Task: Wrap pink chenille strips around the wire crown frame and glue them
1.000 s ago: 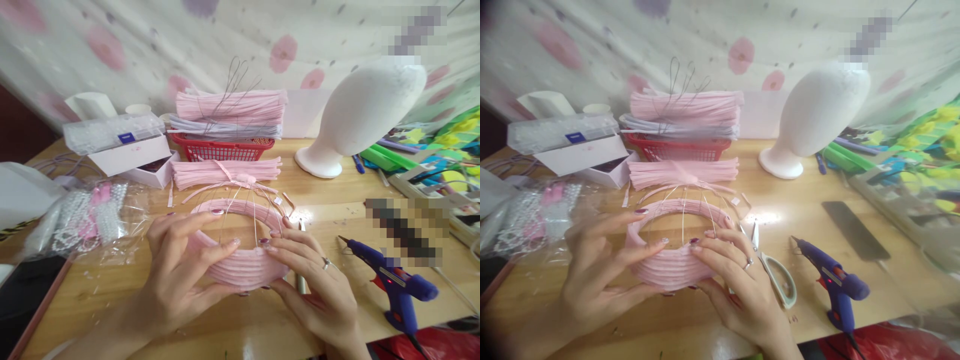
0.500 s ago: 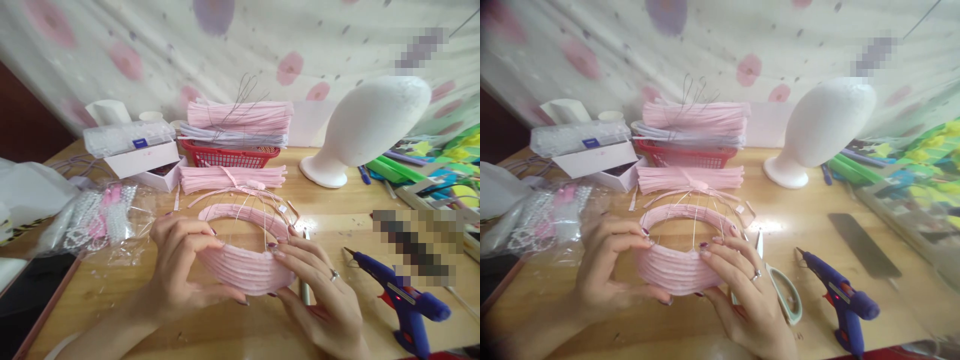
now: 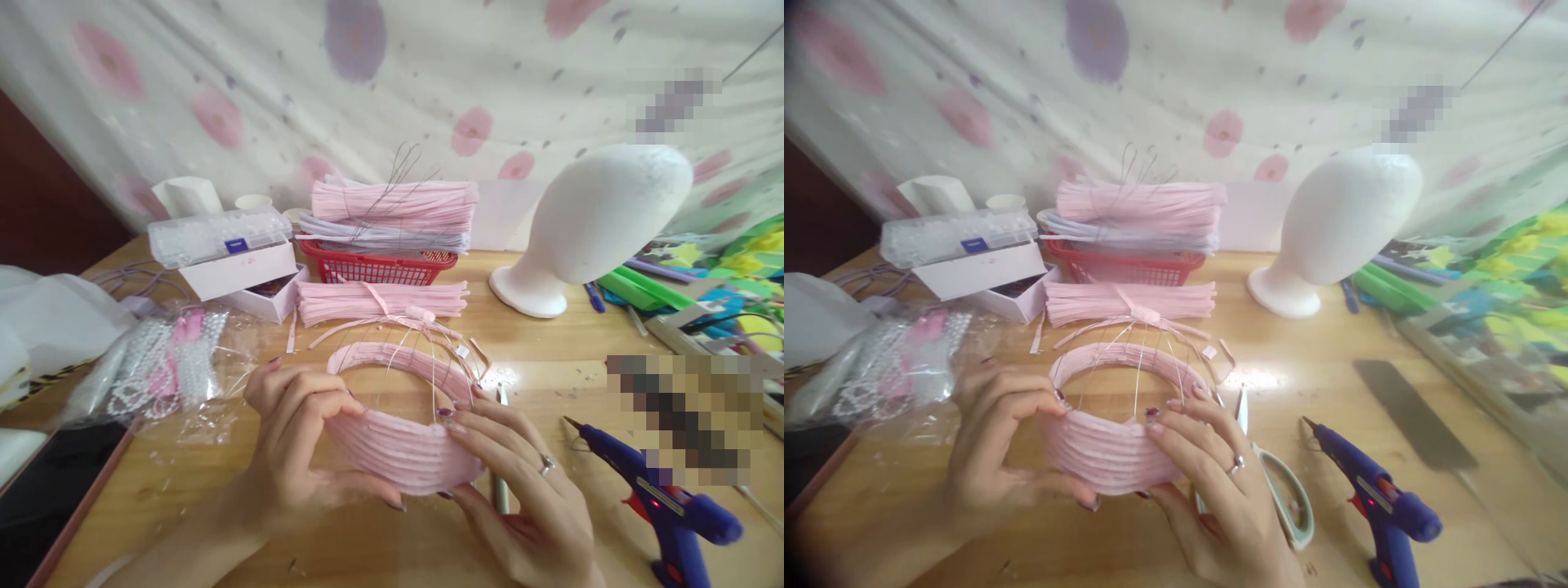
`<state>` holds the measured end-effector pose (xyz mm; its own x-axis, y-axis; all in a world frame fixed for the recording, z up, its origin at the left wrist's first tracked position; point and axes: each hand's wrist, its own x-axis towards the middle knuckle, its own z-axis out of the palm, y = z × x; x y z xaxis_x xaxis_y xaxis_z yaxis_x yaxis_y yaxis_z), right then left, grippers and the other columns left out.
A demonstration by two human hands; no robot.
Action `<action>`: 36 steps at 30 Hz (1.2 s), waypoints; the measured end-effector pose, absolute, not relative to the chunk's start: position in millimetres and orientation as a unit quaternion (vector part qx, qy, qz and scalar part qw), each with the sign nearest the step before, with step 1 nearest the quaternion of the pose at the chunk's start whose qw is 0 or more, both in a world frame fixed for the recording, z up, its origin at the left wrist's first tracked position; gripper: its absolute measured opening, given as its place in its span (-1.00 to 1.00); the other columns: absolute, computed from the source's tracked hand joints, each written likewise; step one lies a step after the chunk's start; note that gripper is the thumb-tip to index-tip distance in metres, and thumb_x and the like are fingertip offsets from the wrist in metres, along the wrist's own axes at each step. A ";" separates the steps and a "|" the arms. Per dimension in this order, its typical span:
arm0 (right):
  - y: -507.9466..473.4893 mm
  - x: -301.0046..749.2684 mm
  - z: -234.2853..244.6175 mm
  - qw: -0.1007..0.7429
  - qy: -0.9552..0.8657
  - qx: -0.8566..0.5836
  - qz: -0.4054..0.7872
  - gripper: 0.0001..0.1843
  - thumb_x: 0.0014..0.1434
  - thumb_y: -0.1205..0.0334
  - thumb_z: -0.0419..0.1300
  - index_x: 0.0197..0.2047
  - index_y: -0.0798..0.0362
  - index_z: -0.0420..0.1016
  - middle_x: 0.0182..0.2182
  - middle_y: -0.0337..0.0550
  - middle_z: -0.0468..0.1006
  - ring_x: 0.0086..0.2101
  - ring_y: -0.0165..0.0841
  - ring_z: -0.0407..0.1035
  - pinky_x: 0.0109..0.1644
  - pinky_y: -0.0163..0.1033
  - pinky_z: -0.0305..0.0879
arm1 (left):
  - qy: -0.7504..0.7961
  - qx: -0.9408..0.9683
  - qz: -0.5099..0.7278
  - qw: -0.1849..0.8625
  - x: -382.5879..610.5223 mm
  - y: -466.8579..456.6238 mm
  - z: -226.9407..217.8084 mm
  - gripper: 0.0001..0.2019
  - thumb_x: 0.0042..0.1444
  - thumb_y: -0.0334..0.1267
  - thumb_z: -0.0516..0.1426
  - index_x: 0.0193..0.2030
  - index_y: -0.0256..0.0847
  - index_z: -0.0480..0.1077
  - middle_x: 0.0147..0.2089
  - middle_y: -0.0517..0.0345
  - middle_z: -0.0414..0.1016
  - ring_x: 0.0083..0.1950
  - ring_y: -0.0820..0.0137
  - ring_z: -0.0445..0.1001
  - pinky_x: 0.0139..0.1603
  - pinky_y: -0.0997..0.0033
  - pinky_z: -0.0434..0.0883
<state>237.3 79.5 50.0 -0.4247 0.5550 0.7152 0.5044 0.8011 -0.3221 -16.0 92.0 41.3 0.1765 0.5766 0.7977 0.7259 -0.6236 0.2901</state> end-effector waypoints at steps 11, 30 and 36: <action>79.1 234.8 51.0 0.456 -0.828 -0.326 -0.002 -0.50 0.18 0.42 0.31 0.19 0.14 0.44 -0.10 0.02 0.66 -0.05 -0.14 0.54 -0.02 -0.07 0.60 | -0.430 -0.760 -0.479 0.089 -21.9 97.6 33.9 -0.32 -0.05 0.48 0.19 -0.06 -0.05 0.36 -0.16 0.04 0.53 -0.12 0.07 0.51 0.11 -0.19 0.28; 89.5 237.5 31.3 0.489 -0.799 -0.346 -0.058 -0.51 0.25 0.38 0.25 0.24 0.05 0.37 -0.03 0.07 0.61 0.02 -0.12 0.51 0.07 -0.01 0.52 | -0.406 -0.754 -0.511 0.074 -30.5 117.1 16.4 -0.63 0.43 -0.14 -0.05 0.28 -0.09 0.33 0.08 -0.06 0.48 0.10 0.11 0.40 0.12 0.08 0.20; 92.5 240.5 23.2 0.514 -0.775 -0.360 -0.078 -0.50 0.31 0.38 0.16 0.30 0.01 0.32 0.06 0.10 0.58 0.06 -0.11 0.52 0.04 0.01 0.55 | -0.365 -0.790 -0.488 0.069 -26.5 112.6 9.9 -0.29 0.32 0.29 -0.07 0.42 -0.12 0.18 0.26 -0.21 0.35 0.27 -0.04 0.32 0.26 -0.01 0.11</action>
<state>240.5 92.5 23.2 -0.2140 0.4778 0.8520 0.6372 0.7294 -0.2490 -26.5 112.6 9.9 0.2580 0.5091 0.8211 0.6434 -0.7246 0.2470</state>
